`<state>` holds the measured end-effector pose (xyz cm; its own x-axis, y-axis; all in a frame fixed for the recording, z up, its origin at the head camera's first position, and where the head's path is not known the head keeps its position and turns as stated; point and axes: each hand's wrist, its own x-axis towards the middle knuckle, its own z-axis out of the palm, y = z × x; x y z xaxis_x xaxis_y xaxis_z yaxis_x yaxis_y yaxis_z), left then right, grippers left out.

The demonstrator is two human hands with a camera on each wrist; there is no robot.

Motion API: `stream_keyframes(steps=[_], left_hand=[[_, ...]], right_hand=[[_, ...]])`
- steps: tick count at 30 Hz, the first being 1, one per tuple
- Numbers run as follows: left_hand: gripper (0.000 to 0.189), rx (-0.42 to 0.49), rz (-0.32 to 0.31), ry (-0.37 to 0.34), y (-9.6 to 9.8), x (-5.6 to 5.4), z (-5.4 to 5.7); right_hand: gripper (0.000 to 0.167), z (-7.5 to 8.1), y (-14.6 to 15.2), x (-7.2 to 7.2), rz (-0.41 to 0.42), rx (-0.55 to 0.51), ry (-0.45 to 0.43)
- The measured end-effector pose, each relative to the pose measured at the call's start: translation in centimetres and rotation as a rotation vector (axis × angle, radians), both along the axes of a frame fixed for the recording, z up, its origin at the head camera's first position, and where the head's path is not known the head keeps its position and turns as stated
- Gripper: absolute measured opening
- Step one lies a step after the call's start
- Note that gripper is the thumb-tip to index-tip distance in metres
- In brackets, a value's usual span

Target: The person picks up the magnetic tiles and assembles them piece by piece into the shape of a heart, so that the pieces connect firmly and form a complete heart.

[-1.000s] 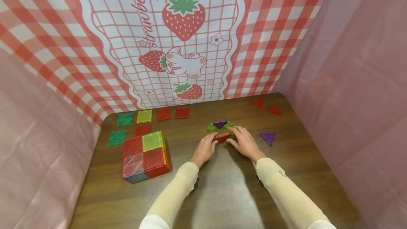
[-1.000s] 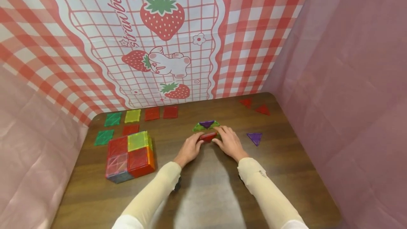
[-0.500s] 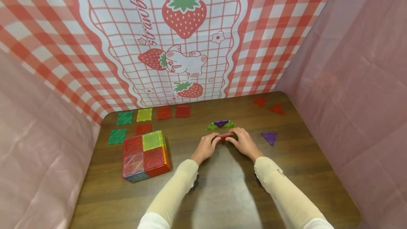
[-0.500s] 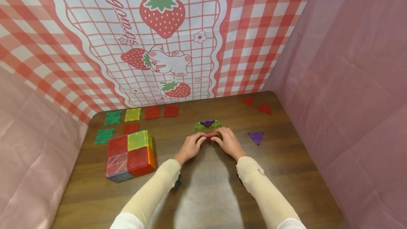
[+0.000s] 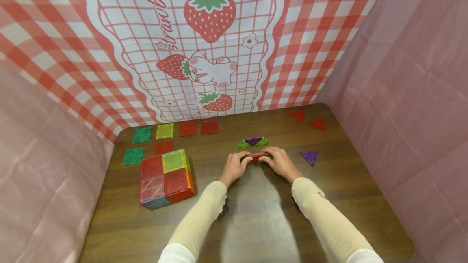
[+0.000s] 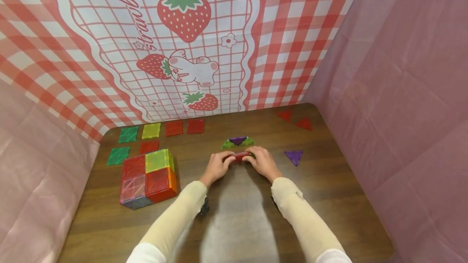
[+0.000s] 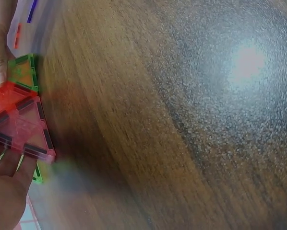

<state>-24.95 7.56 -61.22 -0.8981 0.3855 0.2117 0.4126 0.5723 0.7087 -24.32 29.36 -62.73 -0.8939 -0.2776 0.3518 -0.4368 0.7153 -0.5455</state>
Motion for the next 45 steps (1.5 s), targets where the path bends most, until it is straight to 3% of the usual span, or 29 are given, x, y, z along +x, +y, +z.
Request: stream_keyframes(steps=[7, 9, 15, 28, 35, 39, 45], left_hand=[[0.022, -0.001, -0.026, -0.022, -0.1, 0.2, 0.2], [0.023, -0.001, -0.028, -0.033, -0.1, 0.2, 0.2], [0.025, -0.013, -0.041, -0.044, -0.1, 0.2, 0.1], [0.025, 0.005, -0.065, 0.012, -0.2, 0.3, 0.0], [0.025, -0.005, -0.065, -0.008, -0.4, 0.2, -0.1], [0.026, -0.014, -0.070, -0.065, -0.6, 0.2, 0.2], [0.028, -0.034, -0.070, -0.118, -0.7, 0.2, 0.1]], right_hand=[[0.035, 1.0, 0.3, -0.3, 0.030, 0.039, -0.075], [0.037, 1.1, 0.4, -0.2, 0.053, 0.078, -0.020], [0.037, 0.4, 0.1, 0.2, 0.081, 0.228, 0.265], [0.031, -0.1, -1.3, 1.2, 0.002, 0.221, 0.379], [0.032, -0.4, -1.5, 1.3, -0.004, 0.188, 0.368], [0.033, -0.7, -1.5, 1.4, -0.020, 0.124, 0.344], [0.038, -1.1, -1.5, 1.6, -0.144, 0.025, 0.312]])
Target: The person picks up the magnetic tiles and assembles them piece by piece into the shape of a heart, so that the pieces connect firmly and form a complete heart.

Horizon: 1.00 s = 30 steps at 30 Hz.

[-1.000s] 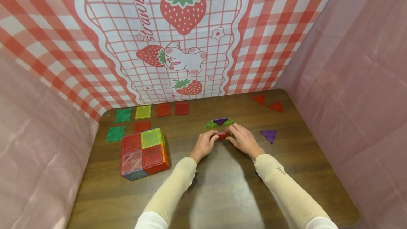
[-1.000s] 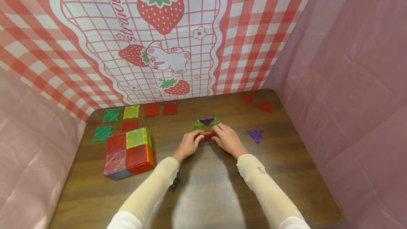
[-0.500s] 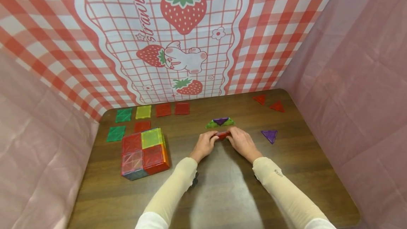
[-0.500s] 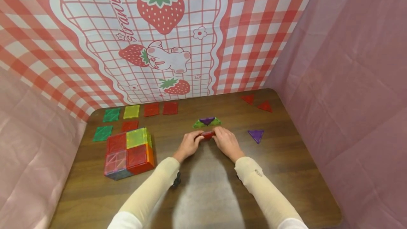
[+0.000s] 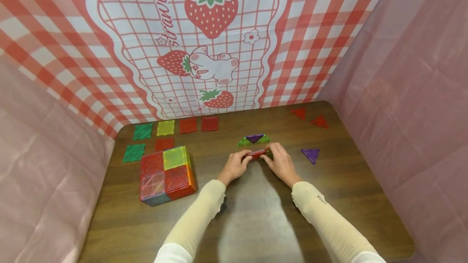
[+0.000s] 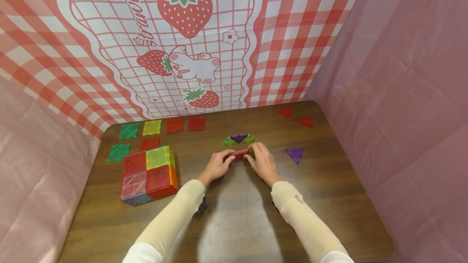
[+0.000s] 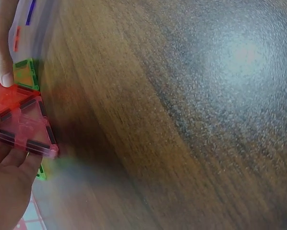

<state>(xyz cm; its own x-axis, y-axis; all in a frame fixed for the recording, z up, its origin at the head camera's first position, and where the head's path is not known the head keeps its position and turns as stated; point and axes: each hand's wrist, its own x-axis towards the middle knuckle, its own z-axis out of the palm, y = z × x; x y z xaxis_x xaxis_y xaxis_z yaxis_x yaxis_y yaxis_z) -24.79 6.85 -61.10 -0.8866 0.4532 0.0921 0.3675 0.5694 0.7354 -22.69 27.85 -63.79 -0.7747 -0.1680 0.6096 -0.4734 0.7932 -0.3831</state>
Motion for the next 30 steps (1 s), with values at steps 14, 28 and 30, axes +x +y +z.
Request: stream_keyframes(steps=[14, 28, 30], left_hand=[[0.033, 0.025, 0.056, -0.114, 1.1, -0.2, 0.3], [0.034, 0.029, 0.057, -0.099, 1.5, -0.2, 0.3], [0.034, 0.028, 0.053, -0.105, 1.5, -0.2, 0.3]], right_hand=[[0.037, -0.7, -0.4, 0.0, -0.110, -0.099, -0.043], [0.036, -1.0, -0.1, -0.2, -0.102, -0.104, 0.016], [0.036, -1.1, 0.0, -0.2, -0.096, -0.098, 0.033]])
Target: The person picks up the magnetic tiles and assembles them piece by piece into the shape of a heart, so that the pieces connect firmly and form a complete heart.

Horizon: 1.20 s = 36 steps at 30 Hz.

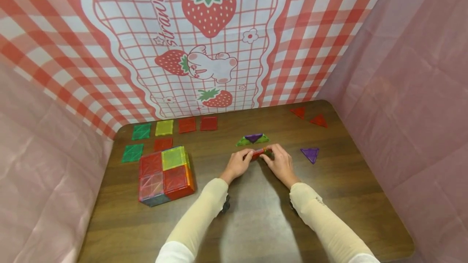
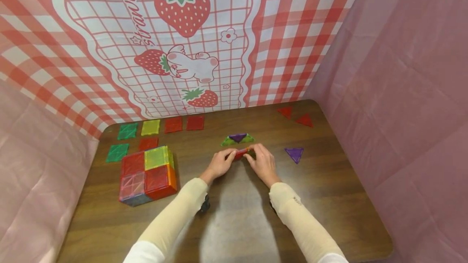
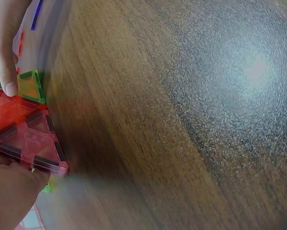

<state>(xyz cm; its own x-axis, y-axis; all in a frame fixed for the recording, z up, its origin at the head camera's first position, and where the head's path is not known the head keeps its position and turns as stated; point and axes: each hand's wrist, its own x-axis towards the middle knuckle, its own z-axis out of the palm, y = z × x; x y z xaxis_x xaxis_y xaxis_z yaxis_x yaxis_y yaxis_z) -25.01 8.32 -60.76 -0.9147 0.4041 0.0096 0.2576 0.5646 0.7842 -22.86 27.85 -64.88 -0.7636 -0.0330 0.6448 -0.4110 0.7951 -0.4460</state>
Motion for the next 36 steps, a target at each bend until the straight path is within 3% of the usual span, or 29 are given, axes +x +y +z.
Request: stream_keyframes(steps=[8, 14, 21, 36], left_hand=[[0.034, 0.013, -0.012, -0.019, -0.16, -0.10, 0.14], [0.033, 0.010, -0.009, -0.025, -0.28, -0.32, 0.26], [0.035, 0.009, -0.021, -0.070, -0.25, -0.20, 0.26], [0.034, 0.039, -0.003, -0.057, -0.29, -0.43, 0.12]], right_hand=[[0.032, 0.01, 0.12, -0.02, 0.012, 0.025, 0.050], [0.028, 0.37, 0.04, -0.16, 0.070, 0.051, 0.075], [0.027, 0.27, 0.27, 0.07, 0.056, 0.074, 0.044], [0.028, 0.42, 0.32, -0.25, 0.078, 0.116, 0.130]])
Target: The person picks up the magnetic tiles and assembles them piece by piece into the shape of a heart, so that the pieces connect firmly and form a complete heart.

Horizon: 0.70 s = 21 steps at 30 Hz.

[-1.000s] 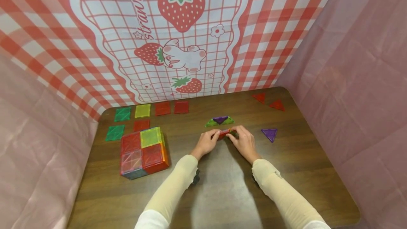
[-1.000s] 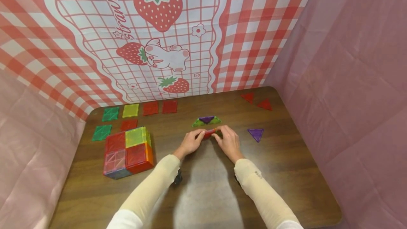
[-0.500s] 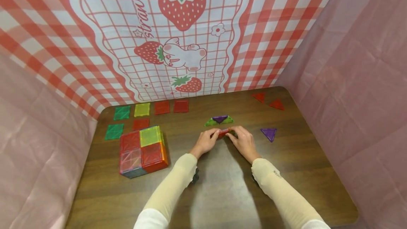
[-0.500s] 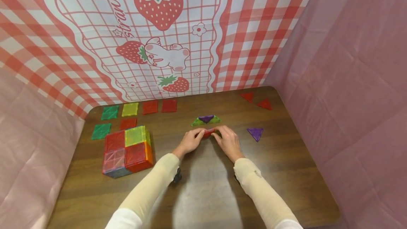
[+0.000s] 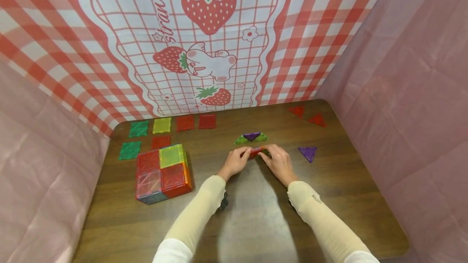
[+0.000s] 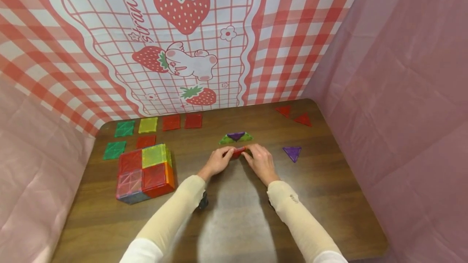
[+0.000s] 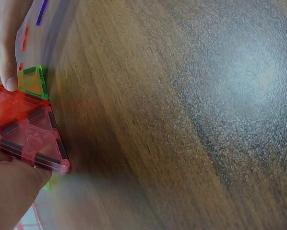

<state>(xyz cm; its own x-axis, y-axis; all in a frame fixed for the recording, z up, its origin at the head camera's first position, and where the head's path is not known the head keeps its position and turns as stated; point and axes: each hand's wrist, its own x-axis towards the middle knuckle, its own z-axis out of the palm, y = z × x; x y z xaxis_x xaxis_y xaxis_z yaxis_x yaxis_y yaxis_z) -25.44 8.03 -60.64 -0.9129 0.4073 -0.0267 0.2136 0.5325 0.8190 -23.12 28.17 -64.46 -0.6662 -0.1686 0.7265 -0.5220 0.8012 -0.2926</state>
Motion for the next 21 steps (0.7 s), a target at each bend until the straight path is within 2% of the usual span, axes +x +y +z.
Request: stream_keyframes(steps=[5, 10, 17, 21], left_hand=[[0.034, -0.003, -0.001, 0.002, 0.08, 0.01, -0.01], [0.034, -0.033, 0.005, -0.020, 0.21, 0.24, 0.21], [0.034, -0.015, 0.030, -0.033, 0.39, 0.45, 0.45], [0.034, -0.031, 0.033, -0.038, 0.25, 0.42, 0.43]], right_hand=[[0.032, 0.25, 0.09, 0.01, 0.006, 0.019, -0.036], [0.042, 0.41, 0.18, -0.05, 0.011, 0.003, -0.138], [0.038, 0.72, 0.38, -0.38, 0.053, -0.053, -0.269], [0.037, 0.70, 0.47, -0.44, 0.058, -0.045, -0.295]])
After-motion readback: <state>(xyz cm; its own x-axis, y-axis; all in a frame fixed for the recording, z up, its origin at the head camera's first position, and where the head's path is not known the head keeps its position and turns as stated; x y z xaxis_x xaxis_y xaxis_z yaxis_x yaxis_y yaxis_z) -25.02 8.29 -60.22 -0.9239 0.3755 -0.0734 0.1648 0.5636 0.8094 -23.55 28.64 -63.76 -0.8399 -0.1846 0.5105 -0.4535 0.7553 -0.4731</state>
